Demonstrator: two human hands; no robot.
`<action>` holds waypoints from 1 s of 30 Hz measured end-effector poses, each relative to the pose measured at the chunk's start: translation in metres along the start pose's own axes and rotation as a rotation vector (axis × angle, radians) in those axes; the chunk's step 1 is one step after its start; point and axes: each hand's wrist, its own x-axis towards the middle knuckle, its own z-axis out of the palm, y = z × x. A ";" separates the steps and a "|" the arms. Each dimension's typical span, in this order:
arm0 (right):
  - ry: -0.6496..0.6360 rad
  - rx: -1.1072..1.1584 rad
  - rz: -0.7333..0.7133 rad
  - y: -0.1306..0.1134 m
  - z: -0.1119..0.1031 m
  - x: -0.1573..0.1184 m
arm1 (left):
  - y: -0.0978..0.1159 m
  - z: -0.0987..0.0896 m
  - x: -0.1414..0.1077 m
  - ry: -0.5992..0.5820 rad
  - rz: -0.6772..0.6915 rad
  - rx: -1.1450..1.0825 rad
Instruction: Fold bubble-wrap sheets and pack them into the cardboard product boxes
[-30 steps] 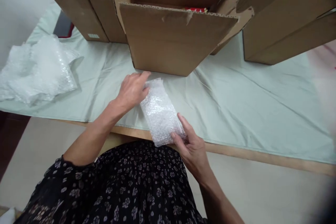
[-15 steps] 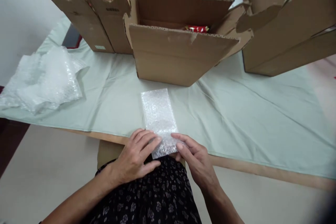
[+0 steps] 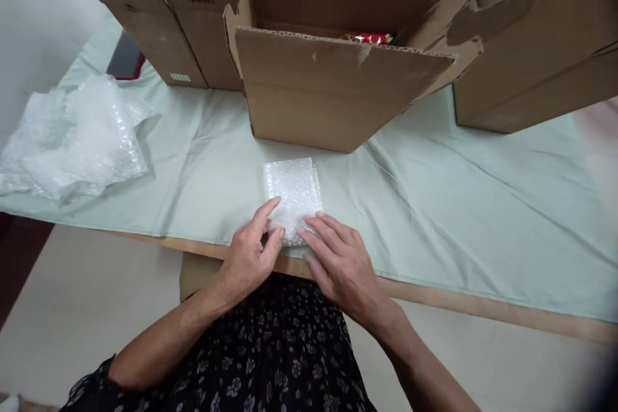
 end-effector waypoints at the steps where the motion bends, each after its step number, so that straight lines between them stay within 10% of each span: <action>1: -0.026 -0.051 -0.017 0.004 0.004 0.004 | -0.001 0.001 0.000 0.022 0.014 0.020; 6: -0.002 -0.147 -0.086 0.015 0.009 0.016 | -0.004 0.001 -0.006 0.237 0.276 0.254; 12: -0.078 0.053 -0.021 0.011 -0.009 0.024 | -0.001 -0.008 -0.018 0.139 0.520 0.418; 19: 0.014 0.074 0.150 0.011 -0.010 0.022 | -0.010 -0.004 0.010 0.080 0.398 0.277; 25: 0.070 -0.208 -0.005 0.015 -0.001 0.023 | -0.015 -0.002 0.051 0.072 0.229 0.366; 30: 0.059 -0.108 0.119 0.030 0.007 0.032 | -0.012 -0.003 0.033 0.204 0.018 0.003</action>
